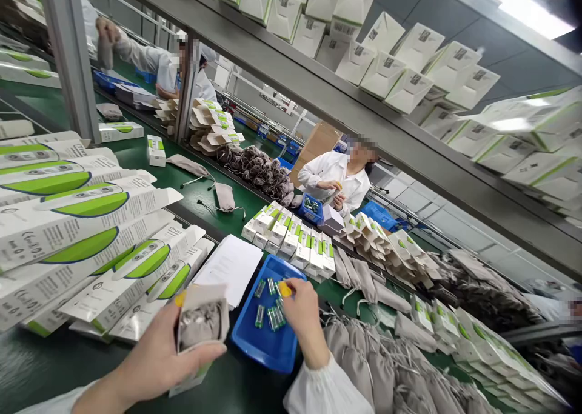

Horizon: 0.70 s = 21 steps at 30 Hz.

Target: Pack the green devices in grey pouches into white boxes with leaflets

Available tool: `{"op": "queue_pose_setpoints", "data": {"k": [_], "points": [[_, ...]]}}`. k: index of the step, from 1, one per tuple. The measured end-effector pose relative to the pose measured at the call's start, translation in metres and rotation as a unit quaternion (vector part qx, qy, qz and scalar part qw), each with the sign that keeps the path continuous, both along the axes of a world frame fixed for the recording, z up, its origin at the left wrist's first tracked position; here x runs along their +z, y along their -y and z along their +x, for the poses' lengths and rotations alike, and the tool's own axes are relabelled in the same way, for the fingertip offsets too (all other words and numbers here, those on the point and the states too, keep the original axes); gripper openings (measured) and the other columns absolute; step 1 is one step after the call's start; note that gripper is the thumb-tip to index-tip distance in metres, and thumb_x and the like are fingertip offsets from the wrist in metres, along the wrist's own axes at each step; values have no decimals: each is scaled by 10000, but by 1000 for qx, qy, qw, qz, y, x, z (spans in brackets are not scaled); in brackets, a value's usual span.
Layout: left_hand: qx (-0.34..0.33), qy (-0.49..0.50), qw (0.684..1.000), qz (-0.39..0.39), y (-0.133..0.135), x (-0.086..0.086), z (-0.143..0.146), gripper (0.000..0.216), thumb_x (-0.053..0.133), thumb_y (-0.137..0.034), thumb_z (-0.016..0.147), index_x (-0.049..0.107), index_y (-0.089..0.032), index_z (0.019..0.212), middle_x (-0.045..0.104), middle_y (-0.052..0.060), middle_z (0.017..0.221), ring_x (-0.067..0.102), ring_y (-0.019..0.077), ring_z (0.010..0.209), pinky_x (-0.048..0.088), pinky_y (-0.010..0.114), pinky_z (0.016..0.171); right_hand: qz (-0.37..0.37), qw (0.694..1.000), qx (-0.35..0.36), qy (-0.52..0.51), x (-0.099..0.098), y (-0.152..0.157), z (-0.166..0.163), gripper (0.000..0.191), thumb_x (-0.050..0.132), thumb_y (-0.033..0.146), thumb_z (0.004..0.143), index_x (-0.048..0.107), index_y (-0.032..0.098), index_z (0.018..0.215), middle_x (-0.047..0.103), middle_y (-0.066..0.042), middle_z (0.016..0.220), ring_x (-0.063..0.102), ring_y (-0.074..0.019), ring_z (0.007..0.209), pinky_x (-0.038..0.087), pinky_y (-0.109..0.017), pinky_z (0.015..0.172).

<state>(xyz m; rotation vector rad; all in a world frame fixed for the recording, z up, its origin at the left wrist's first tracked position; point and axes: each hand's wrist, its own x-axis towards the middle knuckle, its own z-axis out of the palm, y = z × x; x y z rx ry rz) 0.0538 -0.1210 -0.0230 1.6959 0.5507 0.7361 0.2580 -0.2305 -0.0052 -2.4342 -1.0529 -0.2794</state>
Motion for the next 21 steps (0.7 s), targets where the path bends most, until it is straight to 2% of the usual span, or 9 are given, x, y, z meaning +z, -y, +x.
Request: {"op": "queue_pose_setpoints", "data": {"k": [2, 4, 6, 8, 11, 13, 16, 18, 21], "points": [[-58, 13, 998, -6, 8, 6, 6, 385, 679, -360, 603, 583, -198, 938, 697, 19, 858, 657, 234, 849, 517, 278, 775, -59, 998, -30, 0, -20, -15, 20, 145, 565, 176, 801, 628, 149, 929, 629, -67, 948, 554, -227, 963, 424, -438, 868], [-136, 5, 991, -15, 13, 11, 10, 440, 687, -291, 582, 581, -197, 999, 698, 2, 879, 654, 214, 839, 519, 256, 774, -105, 993, -44, 2, -38, -29, 30, 163, 635, 237, 786, 618, 150, 923, 612, -52, 1014, 541, -221, 1005, 412, -455, 887], [-176, -28, 983, -34, 15, 11, 12, 533, 685, -225, 562, 566, -191, 1080, 692, 9, 946, 645, 215, 871, 519, 269, 797, -127, 991, -43, 6, -49, -38, 33, 125, 648, 249, 785, 616, 142, 839, 610, -38, 980, 548, -207, 984, 419, -439, 875], [-161, -46, 984, -62, 15, 6, 11, 605, 682, -211, 558, 546, -191, 1148, 675, 27, 1035, 623, 233, 957, 501, 301, 863, -119, 992, -32, 20, -56, -40, 32, 101, 617, 238, 809, 606, 143, 777, 610, -27, 938, 544, -197, 975, 411, -430, 879], [-131, -14, 987, -88, 14, -7, 9, 623, 672, -317, 639, 491, -210, 1226, 633, 46, 1154, 584, 251, 1060, 467, 330, 940, -71, 997, -14, 37, -57, -36, 28, 83, 564, 172, 823, 588, 146, 747, 611, -18, 882, 549, -190, 946, 393, -426, 882], [-138, 4, 987, -78, 14, -14, 10, 633, 664, -376, 687, 443, -222, 1260, 599, 58, 1215, 555, 258, 1116, 453, 336, 966, -24, 999, -3, 32, -49, -28, 22, 118, 481, 91, 809, 573, 140, 753, 613, -32, 816, 573, -190, 848, 408, -418, 830], [-127, 2, 988, -90, 15, -22, 12, 652, 665, -362, 715, 379, -230, 1285, 569, 67, 1253, 518, 254, 1169, 438, 341, 989, 57, 997, 52, 23, -21, -4, 3, 209, 359, 66, 791, 527, 144, 888, 608, -68, 828, 576, -180, 754, 441, -351, 721], [-123, 12, 985, -118, 16, -24, 14, 638, 671, -338, 724, 363, -230, 1272, 562, 72, 1255, 531, 245, 1152, 438, 340, 987, 105, 986, 125, 35, 4, 14, -19, 236, 347, 118, 824, 466, 179, 1018, 598, -72, 912, 571, -174, 816, 446, -307, 702], [-143, 68, 976, -147, 18, -28, 16, 635, 690, -350, 734, 344, -243, 1256, 536, 82, 1279, 533, 240, 1154, 444, 334, 981, 170, 939, 278, 108, 31, 28, -59, 306, 415, 98, 794, 462, 242, 1060, 619, -21, 890, 548, -177, 825, 379, -368, 821]]}}
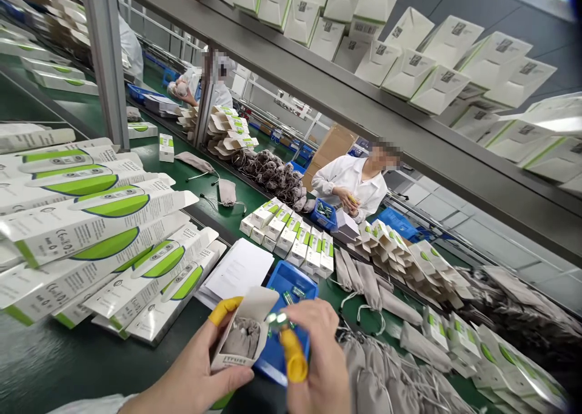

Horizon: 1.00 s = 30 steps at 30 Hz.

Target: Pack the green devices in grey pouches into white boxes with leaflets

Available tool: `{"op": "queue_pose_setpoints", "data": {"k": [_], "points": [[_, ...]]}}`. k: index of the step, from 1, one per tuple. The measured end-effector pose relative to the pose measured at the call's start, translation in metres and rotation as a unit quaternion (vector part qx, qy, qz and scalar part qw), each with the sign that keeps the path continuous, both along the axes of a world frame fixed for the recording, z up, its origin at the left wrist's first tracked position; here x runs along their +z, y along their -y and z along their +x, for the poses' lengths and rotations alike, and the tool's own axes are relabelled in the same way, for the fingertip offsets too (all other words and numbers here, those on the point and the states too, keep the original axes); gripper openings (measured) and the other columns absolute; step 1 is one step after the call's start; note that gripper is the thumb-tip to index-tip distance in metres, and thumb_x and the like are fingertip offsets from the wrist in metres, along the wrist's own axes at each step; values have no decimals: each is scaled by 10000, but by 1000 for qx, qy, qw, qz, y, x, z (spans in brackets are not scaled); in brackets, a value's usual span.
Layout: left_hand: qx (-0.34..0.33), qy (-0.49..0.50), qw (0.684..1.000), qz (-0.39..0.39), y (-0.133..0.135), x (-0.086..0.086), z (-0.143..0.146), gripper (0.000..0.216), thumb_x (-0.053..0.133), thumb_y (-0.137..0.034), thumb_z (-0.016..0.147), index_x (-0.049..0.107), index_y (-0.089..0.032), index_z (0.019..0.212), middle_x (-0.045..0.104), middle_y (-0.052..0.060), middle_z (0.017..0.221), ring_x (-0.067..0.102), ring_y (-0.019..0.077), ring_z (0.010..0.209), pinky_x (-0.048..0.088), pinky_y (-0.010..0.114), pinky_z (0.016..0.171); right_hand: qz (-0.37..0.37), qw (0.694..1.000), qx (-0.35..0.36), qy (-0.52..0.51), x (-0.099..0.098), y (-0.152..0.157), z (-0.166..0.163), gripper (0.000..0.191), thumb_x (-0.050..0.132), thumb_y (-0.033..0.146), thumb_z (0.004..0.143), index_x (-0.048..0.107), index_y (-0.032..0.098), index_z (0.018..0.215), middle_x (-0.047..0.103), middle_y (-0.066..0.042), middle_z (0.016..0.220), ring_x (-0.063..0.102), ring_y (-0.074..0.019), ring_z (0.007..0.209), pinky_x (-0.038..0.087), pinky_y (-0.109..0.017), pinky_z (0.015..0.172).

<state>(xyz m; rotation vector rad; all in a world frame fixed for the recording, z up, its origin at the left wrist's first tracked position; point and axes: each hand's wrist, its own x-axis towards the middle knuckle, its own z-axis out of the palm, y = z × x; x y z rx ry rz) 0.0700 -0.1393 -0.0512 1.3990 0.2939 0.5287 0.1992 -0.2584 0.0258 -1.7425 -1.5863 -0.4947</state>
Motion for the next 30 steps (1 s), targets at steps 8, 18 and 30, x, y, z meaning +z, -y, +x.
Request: {"op": "queue_pose_setpoints", "data": {"k": [8, 18, 30], "points": [[111, 55, 982, 142, 9, -44, 4, 664, 618, -359, 807, 181, -308, 1304, 447, 116, 1355, 485, 293, 1226, 438, 425, 1011, 6, 997, -69, -17, -43, -30, -29, 191, 533, 152, 776, 587, 264, 630, 559, 22, 612, 549, -178, 716, 303, -532, 982], [141, 30, 947, 286, 21, -33, -4, 697, 580, -237, 825, 172, -374, 1373, 514, 56, 1348, 566, 268, 1152, 524, 337, 949, 78, 973, 6, -218, -49, 1, -16, 330, 568, 349, 839, 544, 280, 1161, 645, -80, 1079, 598, -242, 1060, 520, -388, 879], [142, -56, 942, 300, 23, -25, -2, 803, 609, -258, 776, 131, -269, 1421, 447, 120, 1396, 551, 282, 1166, 518, 313, 922, 89, 944, 218, -230, -32, -21, -34, 305, 544, 387, 862, 612, 303, 1147, 687, -59, 1070, 631, -211, 1020, 505, -368, 904]]}}
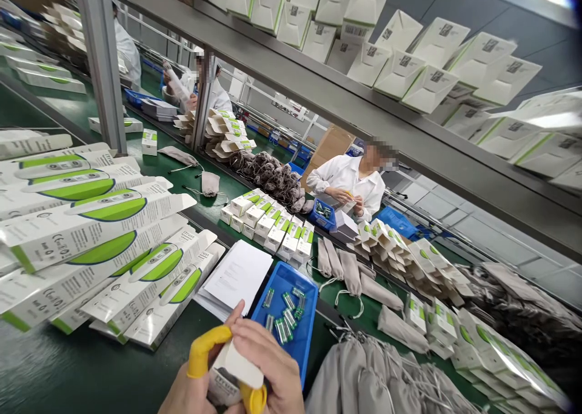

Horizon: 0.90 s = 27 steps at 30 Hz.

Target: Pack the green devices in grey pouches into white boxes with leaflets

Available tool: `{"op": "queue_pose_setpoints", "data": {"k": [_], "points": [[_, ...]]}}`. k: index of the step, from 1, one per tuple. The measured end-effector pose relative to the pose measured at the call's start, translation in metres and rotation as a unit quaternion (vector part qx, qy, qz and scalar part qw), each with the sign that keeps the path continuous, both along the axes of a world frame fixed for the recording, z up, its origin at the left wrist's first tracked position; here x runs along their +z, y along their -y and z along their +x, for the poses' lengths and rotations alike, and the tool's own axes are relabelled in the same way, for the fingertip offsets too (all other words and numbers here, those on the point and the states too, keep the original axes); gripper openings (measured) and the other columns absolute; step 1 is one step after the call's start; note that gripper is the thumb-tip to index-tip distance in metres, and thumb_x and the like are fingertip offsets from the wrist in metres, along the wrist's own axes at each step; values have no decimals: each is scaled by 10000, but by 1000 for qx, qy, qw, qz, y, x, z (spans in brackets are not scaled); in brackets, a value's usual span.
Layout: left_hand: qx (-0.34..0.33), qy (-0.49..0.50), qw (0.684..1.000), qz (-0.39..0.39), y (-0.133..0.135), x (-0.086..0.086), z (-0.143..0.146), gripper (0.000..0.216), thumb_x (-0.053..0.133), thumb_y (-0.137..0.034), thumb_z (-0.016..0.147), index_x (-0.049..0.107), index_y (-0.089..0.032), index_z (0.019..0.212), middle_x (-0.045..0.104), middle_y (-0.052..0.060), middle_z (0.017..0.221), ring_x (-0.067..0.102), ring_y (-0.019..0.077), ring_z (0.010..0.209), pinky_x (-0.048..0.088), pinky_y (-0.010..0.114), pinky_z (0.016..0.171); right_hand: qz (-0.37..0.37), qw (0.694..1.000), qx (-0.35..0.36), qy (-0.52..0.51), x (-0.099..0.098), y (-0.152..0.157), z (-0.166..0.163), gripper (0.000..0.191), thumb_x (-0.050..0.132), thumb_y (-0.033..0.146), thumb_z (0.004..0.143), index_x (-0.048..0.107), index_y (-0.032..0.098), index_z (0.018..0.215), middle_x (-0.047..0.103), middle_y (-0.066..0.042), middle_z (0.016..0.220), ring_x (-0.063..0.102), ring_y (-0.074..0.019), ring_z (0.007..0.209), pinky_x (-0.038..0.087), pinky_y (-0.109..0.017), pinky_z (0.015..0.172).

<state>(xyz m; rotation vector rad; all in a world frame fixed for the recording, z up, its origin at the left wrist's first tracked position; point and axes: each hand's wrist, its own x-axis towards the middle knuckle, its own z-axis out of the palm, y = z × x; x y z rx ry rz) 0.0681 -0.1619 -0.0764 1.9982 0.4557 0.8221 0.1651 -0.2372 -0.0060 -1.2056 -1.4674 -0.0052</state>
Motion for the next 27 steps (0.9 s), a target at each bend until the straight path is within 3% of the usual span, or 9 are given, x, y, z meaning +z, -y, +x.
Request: {"op": "queue_pose_setpoints", "data": {"k": [2, 4, 6, 8, 12, 17, 20, 25, 27], "points": [[-8, 13, 999, -32, 0, 5, 3, 785, 645, -265, 740, 219, -251, 1399, 447, 113, 1398, 492, 292, 1225, 476, 340, 976, -25, 990, 12, 138, 3, 9, 12, 461, 534, 428, 860, 493, 278, 1295, 630, -104, 1167, 591, -242, 1085, 494, -398, 920], [-39, 10, 997, -66, -1, 13, 6, 711, 658, -247, 721, 328, -257, 1351, 559, 82, 1295, 541, 282, 1174, 490, 327, 958, -20, 979, -41, 201, -2, 14, 19, 501, 553, 387, 855, 459, 245, 1326, 610, -130, 1176, 587, -255, 1082, 509, -393, 897], [-89, -7, 991, -102, -2, 21, 10, 543, 624, -222, 740, 458, -253, 1255, 659, 49, 1139, 642, 250, 1013, 549, 281, 853, -4, 973, -99, 207, -7, 17, 22, 505, 589, 289, 827, 473, 235, 1316, 619, -123, 1158, 610, -254, 1043, 522, -382, 881], [-114, -12, 988, -107, -1, 24, 13, 412, 592, -200, 748, 543, -247, 1154, 678, 28, 1081, 667, 226, 943, 560, 256, 815, -5, 981, -101, 166, -9, 19, 22, 490, 623, 228, 784, 528, 242, 1265, 639, -95, 1124, 629, -248, 1009, 527, -357, 871], [-71, 11, 996, -52, 4, 18, 17, 534, 583, -130, 697, 500, -250, 1211, 634, 29, 1177, 601, 230, 1089, 507, 267, 924, -8, 998, -56, 13, -1, 20, 19, 355, 661, 237, 761, 634, 314, 1106, 691, -31, 999, 662, -211, 930, 529, -303, 845], [-47, -18, 999, -18, 6, 15, 20, 504, 568, -156, 712, 513, -212, 1210, 647, 74, 1159, 605, 261, 1086, 520, 306, 905, -20, 998, -63, -11, -10, 23, 24, 382, 639, 203, 784, 611, 318, 1147, 675, -29, 1068, 633, -217, 1008, 514, -324, 884], [-39, -25, 999, -5, 4, 17, 22, 520, 564, -187, 731, 486, -203, 1245, 629, 89, 1191, 592, 272, 1103, 524, 311, 890, -21, 998, -66, 10, -21, 22, 25, 412, 611, 176, 797, 591, 319, 1183, 667, -30, 1107, 607, -230, 1063, 508, -377, 908], [-64, -15, 991, -117, -2, 25, 23, 496, 582, -201, 736, 513, -216, 1227, 657, 63, 1152, 655, 262, 958, 562, 279, 750, -14, 973, -153, 173, -28, 22, 22, 482, 569, 207, 827, 488, 191, 1302, 603, -113, 1212, 564, -250, 1125, 496, -367, 924], [-83, -35, 990, -107, -3, 27, 22, 471, 557, -191, 755, 510, -221, 1223, 673, 51, 1115, 662, 242, 940, 558, 274, 767, -34, 962, -162, 217, -28, 23, 23, 505, 556, 205, 843, 448, 161, 1333, 567, -133, 1252, 544, -253, 1145, 491, -347, 926]]}}
